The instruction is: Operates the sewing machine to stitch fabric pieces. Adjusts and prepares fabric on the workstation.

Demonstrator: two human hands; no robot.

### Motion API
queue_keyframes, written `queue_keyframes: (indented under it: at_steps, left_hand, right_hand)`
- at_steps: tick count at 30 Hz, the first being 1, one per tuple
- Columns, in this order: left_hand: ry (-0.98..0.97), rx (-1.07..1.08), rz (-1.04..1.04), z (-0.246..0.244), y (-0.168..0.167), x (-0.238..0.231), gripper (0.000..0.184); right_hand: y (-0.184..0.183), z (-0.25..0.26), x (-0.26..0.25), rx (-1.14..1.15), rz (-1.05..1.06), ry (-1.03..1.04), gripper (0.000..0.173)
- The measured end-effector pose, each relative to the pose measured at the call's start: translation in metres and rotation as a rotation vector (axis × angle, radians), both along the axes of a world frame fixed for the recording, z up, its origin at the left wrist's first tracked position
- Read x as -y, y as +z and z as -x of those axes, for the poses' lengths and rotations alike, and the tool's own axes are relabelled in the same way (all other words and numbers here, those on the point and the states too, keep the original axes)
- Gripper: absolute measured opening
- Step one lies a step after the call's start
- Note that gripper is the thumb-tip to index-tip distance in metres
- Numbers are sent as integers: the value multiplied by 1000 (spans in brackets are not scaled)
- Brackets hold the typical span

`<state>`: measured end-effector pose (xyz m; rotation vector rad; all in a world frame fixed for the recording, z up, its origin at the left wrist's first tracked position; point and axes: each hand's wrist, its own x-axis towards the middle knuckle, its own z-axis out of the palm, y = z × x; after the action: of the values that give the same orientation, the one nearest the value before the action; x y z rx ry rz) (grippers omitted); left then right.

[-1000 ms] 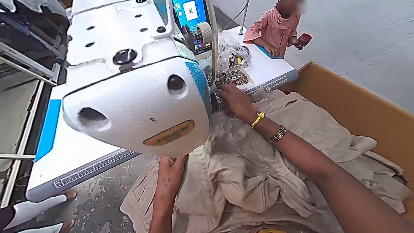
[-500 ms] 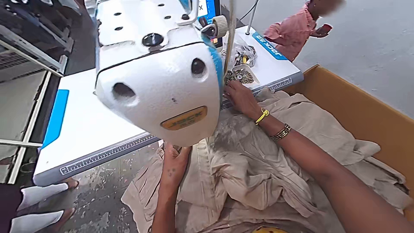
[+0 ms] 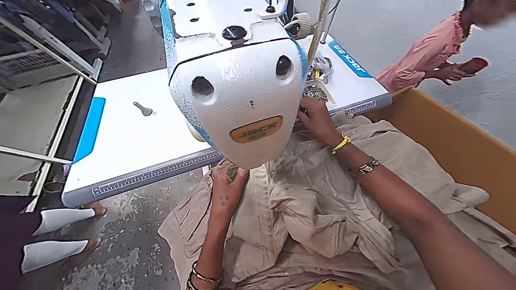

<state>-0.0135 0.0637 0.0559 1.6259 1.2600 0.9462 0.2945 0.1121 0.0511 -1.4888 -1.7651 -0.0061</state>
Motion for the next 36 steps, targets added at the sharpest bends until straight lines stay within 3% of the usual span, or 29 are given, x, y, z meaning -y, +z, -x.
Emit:
queue_keyframes:
  at_steps: [3, 5, 8, 10, 12, 14, 18, 20, 24, 27, 31, 36]
  left_hand:
    - [-119, -281, -425, 4, 7, 38, 32]
    - [-227, -269, -496, 8, 8, 58, 37]
    - [-207, -182, -439, 10, 1, 64, 36]
    - [-186, -94, -392, 14, 1, 61, 33]
    - [-178, -5, -333, 26, 6, 58, 31]
    - [-122, -33, -323, 47, 11, 45, 32]
    - [29, -337, -376, 92, 5, 0, 40]
    - [62, -451, -397, 99, -4, -10, 42]
    - [113, -450, -383, 105, -15, -6, 39]
    - [105, -398, -364, 99, -23, -3, 38]
    - [112, -394, -397, 86, -9, -6, 37]
    - [80, -459, -454, 79, 1, -16, 40]
  right_hand:
    - [28, 49, 39, 88, -159, 65, 16]
    - [30, 80, 62, 300, -354, 230, 16]
    - [33, 104, 66, 473, -398, 383, 17]
    - [36, 105, 65, 346, -268, 405, 16]
    - [41, 100, 78, 41, 102, 535, 25]
    - [47, 91, 90, -94, 386, 603, 35]
    - [39, 80, 77, -169, 490, 334, 26]
    - [40, 91, 64, -226, 590, 230, 29]
    - [47, 110, 54, -265, 646, 158, 34]
    - [46, 96, 58, -311, 677, 243, 28]
    - [43, 72, 62, -342, 706, 212, 20]
    - [31, 67, 68, -316, 588, 168, 23]
